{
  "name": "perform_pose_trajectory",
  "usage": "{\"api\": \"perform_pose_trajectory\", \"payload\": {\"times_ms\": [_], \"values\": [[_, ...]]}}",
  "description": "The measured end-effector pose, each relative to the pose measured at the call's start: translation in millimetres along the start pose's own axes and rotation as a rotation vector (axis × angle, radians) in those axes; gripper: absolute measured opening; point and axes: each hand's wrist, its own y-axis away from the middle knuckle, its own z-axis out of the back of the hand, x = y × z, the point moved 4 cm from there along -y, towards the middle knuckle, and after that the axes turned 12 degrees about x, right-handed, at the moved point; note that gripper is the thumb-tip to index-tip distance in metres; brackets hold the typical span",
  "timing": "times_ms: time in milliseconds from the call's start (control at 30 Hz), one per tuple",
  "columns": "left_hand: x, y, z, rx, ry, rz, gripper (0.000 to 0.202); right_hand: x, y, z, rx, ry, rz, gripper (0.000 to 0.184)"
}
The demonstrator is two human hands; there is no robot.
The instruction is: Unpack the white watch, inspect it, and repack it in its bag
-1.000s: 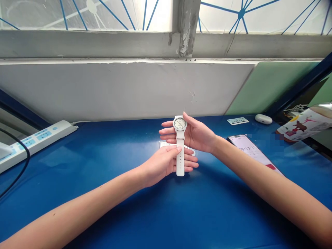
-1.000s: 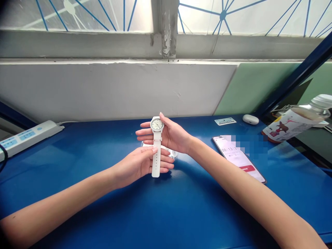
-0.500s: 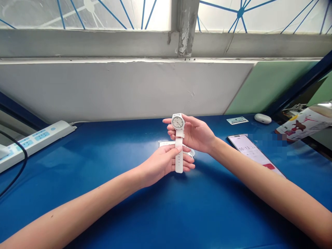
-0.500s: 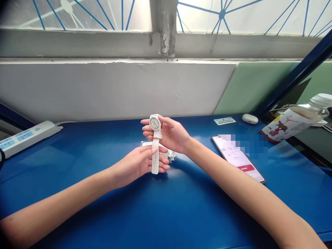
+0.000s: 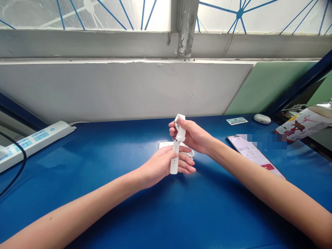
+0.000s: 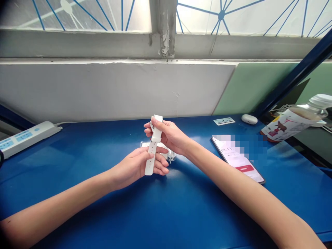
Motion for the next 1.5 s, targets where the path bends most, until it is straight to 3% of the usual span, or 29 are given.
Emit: {"api": "perform_pose_trajectory", "payload": {"times_ms": [100,267,533,733,967,1233,1500], "values": [[-0.6,0.6,0.0,-0.016,-0.023,0.001,0.024,-1.5,1.0,-5.9,0.138,0.006,-0.016,0.029],[6.7,1.4,-1.5,0.103,-0.014,0.028,0.032,-1.3,1.8,-12.3,0.255,-0.043,-0.029,0.028],[8.6,3.4,-1.5,0.11,0.027,0.007,0.029,4.4,1.8,-10.8,0.197,-0.071,-0.065,0.03],[8.6,2.8,-3.7,0.122,0.047,0.02,0.023,2.3,-1.0,-10.1,0.135,-0.099,-0.152,0.053],[5.0,3.4,-9.1,0.077,0.032,0.07,0.026,-1.1,-0.2,-7.0,0.176,-0.071,-0.152,0.044],[7.1,1.6,4.3,0.054,0.076,0.021,0.027,-1.6,-1.6,-5.0,0.206,-0.131,-0.14,0.048],[9.8,2.2,1.6,0.086,0.055,0.03,0.028,-0.9,-1.2,-7.8,0.209,-0.154,-0.133,0.049]]}}
